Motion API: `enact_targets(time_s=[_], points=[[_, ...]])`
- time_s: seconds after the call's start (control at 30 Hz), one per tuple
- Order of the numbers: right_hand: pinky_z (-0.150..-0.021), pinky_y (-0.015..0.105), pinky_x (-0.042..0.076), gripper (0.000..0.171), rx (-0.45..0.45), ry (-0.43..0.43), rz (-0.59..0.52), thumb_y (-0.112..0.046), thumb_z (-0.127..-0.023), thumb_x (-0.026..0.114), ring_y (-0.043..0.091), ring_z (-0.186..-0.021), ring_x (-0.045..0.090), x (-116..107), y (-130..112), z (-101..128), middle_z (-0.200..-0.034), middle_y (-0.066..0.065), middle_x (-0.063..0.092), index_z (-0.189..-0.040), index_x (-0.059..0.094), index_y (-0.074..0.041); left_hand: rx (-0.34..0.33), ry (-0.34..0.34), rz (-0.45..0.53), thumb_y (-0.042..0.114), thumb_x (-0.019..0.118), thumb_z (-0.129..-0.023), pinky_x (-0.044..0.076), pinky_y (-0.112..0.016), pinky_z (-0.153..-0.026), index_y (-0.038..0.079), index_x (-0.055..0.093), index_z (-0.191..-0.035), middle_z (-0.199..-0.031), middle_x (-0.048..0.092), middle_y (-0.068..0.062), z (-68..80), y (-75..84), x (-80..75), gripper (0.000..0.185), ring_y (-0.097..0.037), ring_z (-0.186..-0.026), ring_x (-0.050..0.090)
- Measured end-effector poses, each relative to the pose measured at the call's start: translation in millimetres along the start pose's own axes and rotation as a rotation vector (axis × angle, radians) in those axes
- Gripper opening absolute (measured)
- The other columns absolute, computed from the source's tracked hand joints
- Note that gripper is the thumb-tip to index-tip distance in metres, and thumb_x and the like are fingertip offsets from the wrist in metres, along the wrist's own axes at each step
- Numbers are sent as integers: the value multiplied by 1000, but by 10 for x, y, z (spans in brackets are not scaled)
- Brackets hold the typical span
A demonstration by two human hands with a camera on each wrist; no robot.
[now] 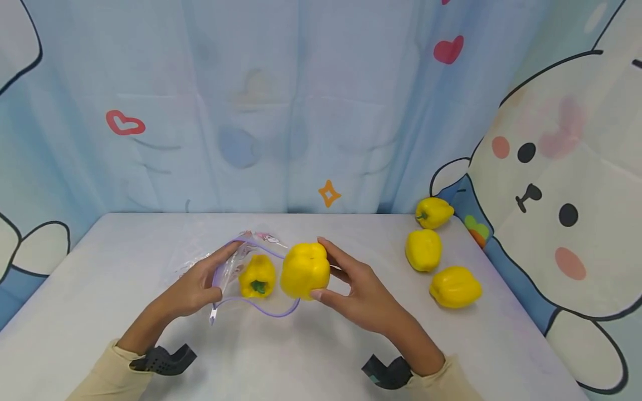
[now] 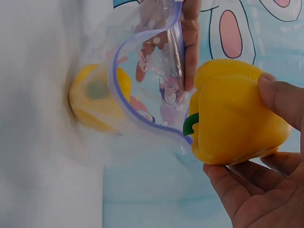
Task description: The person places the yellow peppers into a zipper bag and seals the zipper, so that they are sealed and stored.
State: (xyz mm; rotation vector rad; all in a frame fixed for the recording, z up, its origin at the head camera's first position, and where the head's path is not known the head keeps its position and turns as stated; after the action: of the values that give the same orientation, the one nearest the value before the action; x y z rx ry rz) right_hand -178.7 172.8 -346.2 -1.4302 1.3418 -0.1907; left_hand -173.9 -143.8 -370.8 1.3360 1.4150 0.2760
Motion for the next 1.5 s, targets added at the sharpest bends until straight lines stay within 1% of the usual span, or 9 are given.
enact_targets(time_s=[0.1,0.17,0.33,0.5,0.67,0.93,1.13,1.37,1.5], points=[[-102,30,41,78,-3,-25,-18,-12,-88,71,19,-131,45,64,-11,-46,-150,5,41,-154,28,-17,0,-1,14,2,49,-68,38,-50,-104,-4,24,-151,-156,26,-17,3,-8,0,88,-35,-129,41],[-102,31,42,78,-6,-48,-30,-14,-88,71,19,-132,44,114,-21,-74,-151,4,40,-153,29,-17,-1,-8,44,1,49,-68,44,-50,-99,-3,23,-152,-155,29,-16,3,-18,0,88,-35,-120,46],[-102,31,42,78,0,-118,-49,-18,-87,72,17,-133,43,231,-43,-131,-154,3,35,-153,30,-12,-13,-26,109,-1,49,-69,53,-50,-87,1,21,-153,-153,31,-15,0,-29,2,89,-37,-107,50],[-103,32,41,78,-4,-161,-51,-19,-88,72,18,-135,41,317,-28,-166,-154,6,34,-152,29,-6,-21,-8,57,0,51,-69,49,-46,-94,1,22,-153,-157,25,-14,-3,-20,11,89,-34,-117,47],[-106,35,36,78,-13,-200,-4,-19,-88,70,19,-139,34,386,2,-161,-156,4,31,-153,28,-10,-29,10,-2,1,52,-68,45,-44,-99,0,24,-153,-158,24,-13,0,-23,17,89,-33,-127,43],[-106,32,35,77,-5,-215,-6,-19,-88,70,17,-139,34,463,21,-162,-155,0,32,-153,29,-9,-14,2,-49,3,53,-69,39,-48,-102,-4,25,-151,-157,25,-17,2,-11,16,87,-35,-135,37],[-107,34,34,77,-24,-204,4,-17,-88,70,19,-139,34,496,44,-152,-154,2,33,-153,29,-8,-10,-7,-54,5,53,-70,37,-49,-104,-4,26,-150,-157,25,-17,2,3,20,86,-35,-137,35],[-110,36,30,81,-36,-197,128,-14,-88,70,19,-141,29,553,85,-150,-157,3,28,-155,25,-12,-30,-20,-45,4,53,-70,31,-52,-108,-5,26,-150,-157,23,-17,0,17,25,85,-36,-142,26],[-110,36,29,83,-27,-191,152,-12,-87,72,18,-142,28,568,106,-150,-157,1,26,-155,24,-13,-37,-18,-51,4,53,-70,35,-52,-105,-4,26,-150,-158,23,-17,5,16,31,85,-36,-141,26]])
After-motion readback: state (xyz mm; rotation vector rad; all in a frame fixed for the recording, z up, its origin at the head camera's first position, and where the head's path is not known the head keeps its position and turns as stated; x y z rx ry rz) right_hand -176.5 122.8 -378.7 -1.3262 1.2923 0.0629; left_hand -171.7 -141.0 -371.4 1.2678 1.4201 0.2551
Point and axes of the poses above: each hand's wrist, its own z-axis away from the middle knuckle, its own x-axis out of the palm, y = z × x, the point moved 1 cm from there along -z, towards the middle knuckle
